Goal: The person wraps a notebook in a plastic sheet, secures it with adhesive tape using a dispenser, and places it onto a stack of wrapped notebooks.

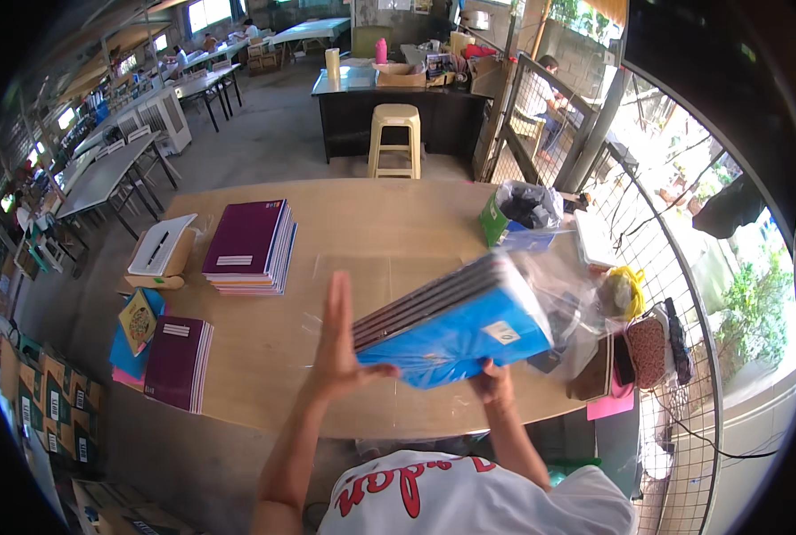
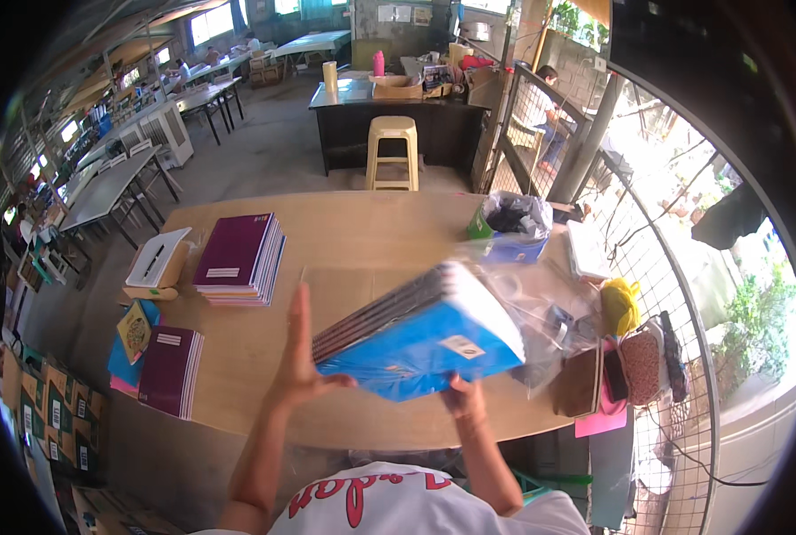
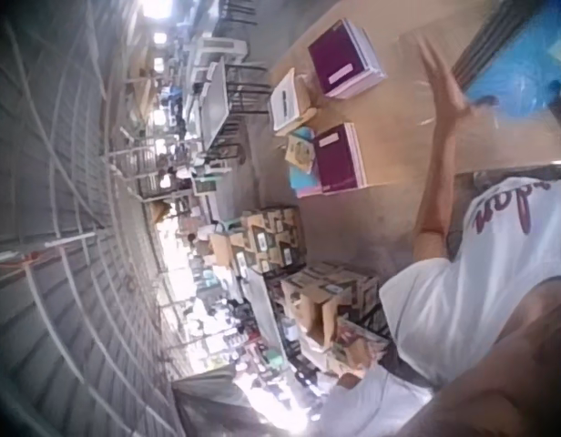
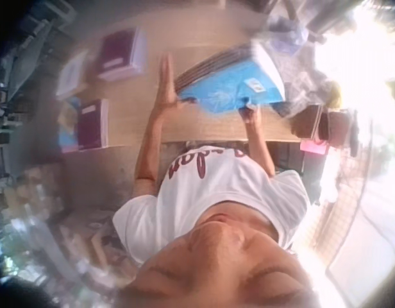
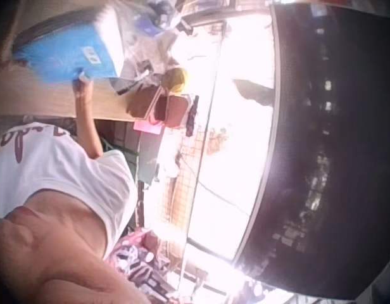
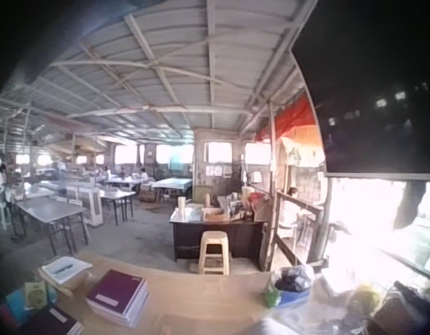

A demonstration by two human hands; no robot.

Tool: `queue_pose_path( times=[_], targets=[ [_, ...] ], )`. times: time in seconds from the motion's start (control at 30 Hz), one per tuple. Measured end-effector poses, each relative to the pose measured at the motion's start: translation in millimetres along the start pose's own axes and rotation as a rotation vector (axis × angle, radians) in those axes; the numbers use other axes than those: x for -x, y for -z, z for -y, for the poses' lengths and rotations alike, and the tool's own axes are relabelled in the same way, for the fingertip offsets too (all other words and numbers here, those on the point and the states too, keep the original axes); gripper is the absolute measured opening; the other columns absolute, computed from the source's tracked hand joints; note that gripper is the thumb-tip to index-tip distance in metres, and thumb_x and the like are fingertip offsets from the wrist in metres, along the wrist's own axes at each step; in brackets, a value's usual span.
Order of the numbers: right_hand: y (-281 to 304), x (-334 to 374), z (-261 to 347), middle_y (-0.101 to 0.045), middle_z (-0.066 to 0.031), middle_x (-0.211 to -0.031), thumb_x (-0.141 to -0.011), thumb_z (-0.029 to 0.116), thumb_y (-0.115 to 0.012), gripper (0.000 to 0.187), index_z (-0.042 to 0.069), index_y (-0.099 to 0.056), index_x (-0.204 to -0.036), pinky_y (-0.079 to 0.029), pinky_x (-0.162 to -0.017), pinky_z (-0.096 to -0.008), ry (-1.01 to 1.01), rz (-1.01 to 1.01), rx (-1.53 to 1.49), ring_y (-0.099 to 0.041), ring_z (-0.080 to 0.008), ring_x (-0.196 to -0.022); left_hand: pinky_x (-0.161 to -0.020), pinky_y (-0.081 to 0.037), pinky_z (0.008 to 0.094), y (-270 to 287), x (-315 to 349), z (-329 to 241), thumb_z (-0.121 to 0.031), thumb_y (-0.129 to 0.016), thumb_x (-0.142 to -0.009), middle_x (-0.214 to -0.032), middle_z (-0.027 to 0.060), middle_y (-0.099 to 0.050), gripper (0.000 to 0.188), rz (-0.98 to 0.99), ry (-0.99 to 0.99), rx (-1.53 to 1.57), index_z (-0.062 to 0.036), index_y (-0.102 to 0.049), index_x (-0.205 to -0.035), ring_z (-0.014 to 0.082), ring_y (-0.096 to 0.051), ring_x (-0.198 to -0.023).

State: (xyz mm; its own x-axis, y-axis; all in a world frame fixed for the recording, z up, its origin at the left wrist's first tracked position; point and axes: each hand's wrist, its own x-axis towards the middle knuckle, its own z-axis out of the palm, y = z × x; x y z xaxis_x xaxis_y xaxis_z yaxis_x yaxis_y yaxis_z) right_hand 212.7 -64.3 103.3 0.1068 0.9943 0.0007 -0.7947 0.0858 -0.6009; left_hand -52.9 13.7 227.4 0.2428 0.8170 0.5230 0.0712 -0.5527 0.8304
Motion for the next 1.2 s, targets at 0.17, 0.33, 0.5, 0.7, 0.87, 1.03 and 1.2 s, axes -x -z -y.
queue_pose_path(
  times=[0.17, 0.33, 0.5, 0.7, 0.87, 1.03, 1.2],
  targets=[
    [26, -18, 12, -0.063, -0.0068, -0.117, -0.062, 0.007, -0.091, 0.071, 0.002, -0.056, -0.124, -0.047, -0.097, -0.0361, 0.064, 0.110, 0.787, -0.060, -0.0207, -0.109, -0.104, -0.043, 0.0399, -28, 89, 150, -0.016, -0.091, -0.063, -0.129, 0.0185, -0.053, 0.107, 0.043, 0.350, 0.091, 0.0010, -0.026, -0.146, 0.0300, -0.052, -0.122],
    [68, -20, 3, -0.052, -0.0117, -0.135, -0.060, 0.019, -0.095, 0.090, 0.000, -0.049, -0.136, -0.040, -0.106, -0.0383, 0.116, 0.206, 1.185, -0.047, -0.0235, -0.128, -0.112, -0.035, 0.0481, -33, 53, 84, -0.022, -0.095, -0.060, -0.139, 0.0250, -0.040, 0.118, -0.068, 0.392, 0.296, -0.0028, -0.018, -0.148, 0.0313, -0.039, -0.136],
    [-105, -3, 103, -0.032, -0.0151, -0.152, -0.058, 0.026, -0.095, 0.081, 0.007, -0.060, -0.128, -0.028, -0.114, -0.0523, 0.763, 0.186, 1.100, -0.034, -0.0350, -0.140, -0.117, -0.025, 0.0551, 66, -26, -29, -0.032, -0.090, -0.063, -0.155, 0.0141, -0.025, 0.074, 0.453, -0.515, -0.854, -0.0191, -0.060, -0.129, 0.0327, -0.030, -0.143],
    [-124, -17, 157, -0.049, -0.0143, -0.138, -0.062, 0.030, -0.088, 0.062, 0.011, -0.064, -0.115, -0.029, -0.113, -0.0556, 0.786, 0.301, 1.298, -0.040, -0.0355, -0.135, -0.119, -0.024, 0.0512, 84, -102, -24, -0.040, -0.088, -0.062, -0.151, 0.0132, -0.034, 0.081, 0.748, -0.695, -0.369, -0.0142, -0.057, -0.132, 0.0296, -0.031, -0.143],
    [22, -13, 42, -0.051, -0.0109, -0.133, -0.060, 0.044, -0.093, 0.101, 0.004, -0.040, -0.136, -0.038, -0.108, -0.0393, 0.365, 0.085, 0.848, -0.049, -0.0222, -0.125, -0.114, -0.031, 0.0412, 17, 9, 81, -0.052, -0.095, -0.046, -0.141, 0.0123, -0.047, 0.126, 0.051, -0.004, 0.378, -0.0044, -0.036, -0.146, 0.0238, -0.042, -0.134],
    [34, -31, 2, -0.049, -0.0134, -0.133, -0.051, 0.055, -0.094, 0.121, -0.003, -0.034, -0.138, -0.042, -0.103, -0.0403, 0.344, 0.112, 0.953, -0.050, -0.0227, -0.120, -0.105, -0.043, 0.0371, -20, 49, 101, -0.042, -0.099, -0.040, -0.138, 0.0095, -0.045, 0.132, 0.129, 0.136, 0.201, -0.0052, -0.032, -0.147, 0.0212, -0.049, -0.124],
    [-33, -28, 32, -0.045, -0.0163, -0.138, -0.042, 0.064, -0.092, 0.134, -0.001, -0.030, -0.143, -0.036, -0.109, -0.0452, 0.405, 0.023, 0.886, -0.044, -0.0308, -0.130, -0.104, -0.044, 0.0377, -35, 44, 71, -0.047, -0.096, -0.048, -0.138, 0.0124, -0.038, 0.127, -0.150, 0.095, 0.216, -0.0055, -0.027, -0.146, 0.0237, -0.045, -0.126]
  ],
)
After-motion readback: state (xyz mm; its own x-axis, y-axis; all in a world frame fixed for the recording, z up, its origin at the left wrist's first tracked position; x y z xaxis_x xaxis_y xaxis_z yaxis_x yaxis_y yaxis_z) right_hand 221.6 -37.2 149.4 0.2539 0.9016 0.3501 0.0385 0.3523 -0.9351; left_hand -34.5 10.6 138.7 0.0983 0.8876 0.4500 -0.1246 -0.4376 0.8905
